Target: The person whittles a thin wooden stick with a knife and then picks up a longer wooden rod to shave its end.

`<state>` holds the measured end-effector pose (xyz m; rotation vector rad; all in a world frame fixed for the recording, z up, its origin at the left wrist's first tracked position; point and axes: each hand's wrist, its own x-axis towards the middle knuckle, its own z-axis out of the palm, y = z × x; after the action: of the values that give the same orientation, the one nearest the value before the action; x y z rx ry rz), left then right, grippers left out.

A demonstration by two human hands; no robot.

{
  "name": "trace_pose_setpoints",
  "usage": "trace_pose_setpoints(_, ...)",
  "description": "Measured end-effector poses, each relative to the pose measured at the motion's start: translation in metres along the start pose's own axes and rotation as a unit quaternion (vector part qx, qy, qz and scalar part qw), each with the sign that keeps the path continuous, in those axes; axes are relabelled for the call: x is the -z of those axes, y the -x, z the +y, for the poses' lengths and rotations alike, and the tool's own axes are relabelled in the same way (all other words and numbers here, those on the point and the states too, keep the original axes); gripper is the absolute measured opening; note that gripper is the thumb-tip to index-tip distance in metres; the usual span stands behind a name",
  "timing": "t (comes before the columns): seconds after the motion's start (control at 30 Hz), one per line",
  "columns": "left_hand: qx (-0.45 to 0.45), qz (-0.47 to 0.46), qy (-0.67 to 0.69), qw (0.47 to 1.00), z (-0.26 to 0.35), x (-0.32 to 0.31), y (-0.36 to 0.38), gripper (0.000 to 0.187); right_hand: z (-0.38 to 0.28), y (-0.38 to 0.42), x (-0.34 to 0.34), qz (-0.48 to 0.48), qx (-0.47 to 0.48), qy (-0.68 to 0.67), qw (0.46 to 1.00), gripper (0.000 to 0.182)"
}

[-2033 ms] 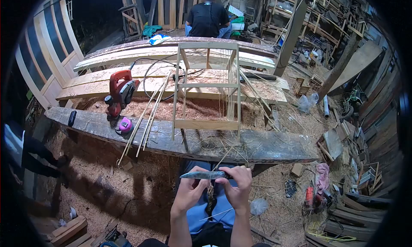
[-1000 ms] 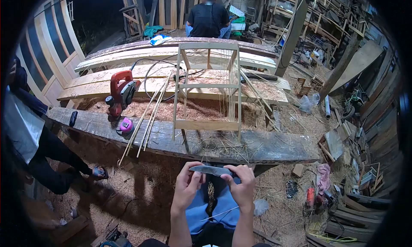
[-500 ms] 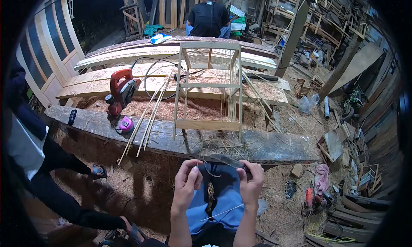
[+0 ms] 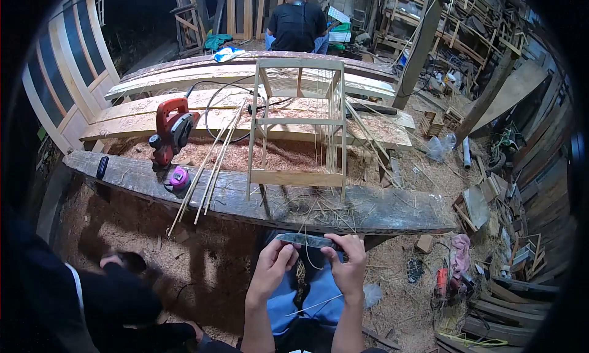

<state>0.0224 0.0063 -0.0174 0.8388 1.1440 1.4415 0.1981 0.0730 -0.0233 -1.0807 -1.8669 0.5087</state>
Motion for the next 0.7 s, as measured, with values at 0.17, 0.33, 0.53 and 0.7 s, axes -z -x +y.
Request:
trace_pose_setpoints(0.17,0.017,-0.014,-0.034,0.999,-0.007,0.0,0.0,0.021,-0.001,0.001,-0.005,-0.005,0.005,-0.003,1.0,0.031)
trace_pose_setpoints(0.33,0.015,-0.038,-0.032,0.999,-0.01,0.003,-0.004,0.026,-0.001,0.0,-0.007,-0.008,0.011,-0.004,1.0,0.031)
trace_pose_setpoints(0.53,-0.015,0.013,-0.059,0.998,-0.008,-0.011,-0.003,0.03,0.005,-0.001,-0.01,-0.009,0.003,0.002,1.0,0.031)
trace_pose_setpoints(0.7,-0.013,0.007,-0.101,0.995,-0.014,-0.002,-0.013,0.036,0.008,-0.004,-0.012,0.005,0.008,0.016,1.0,0.031)
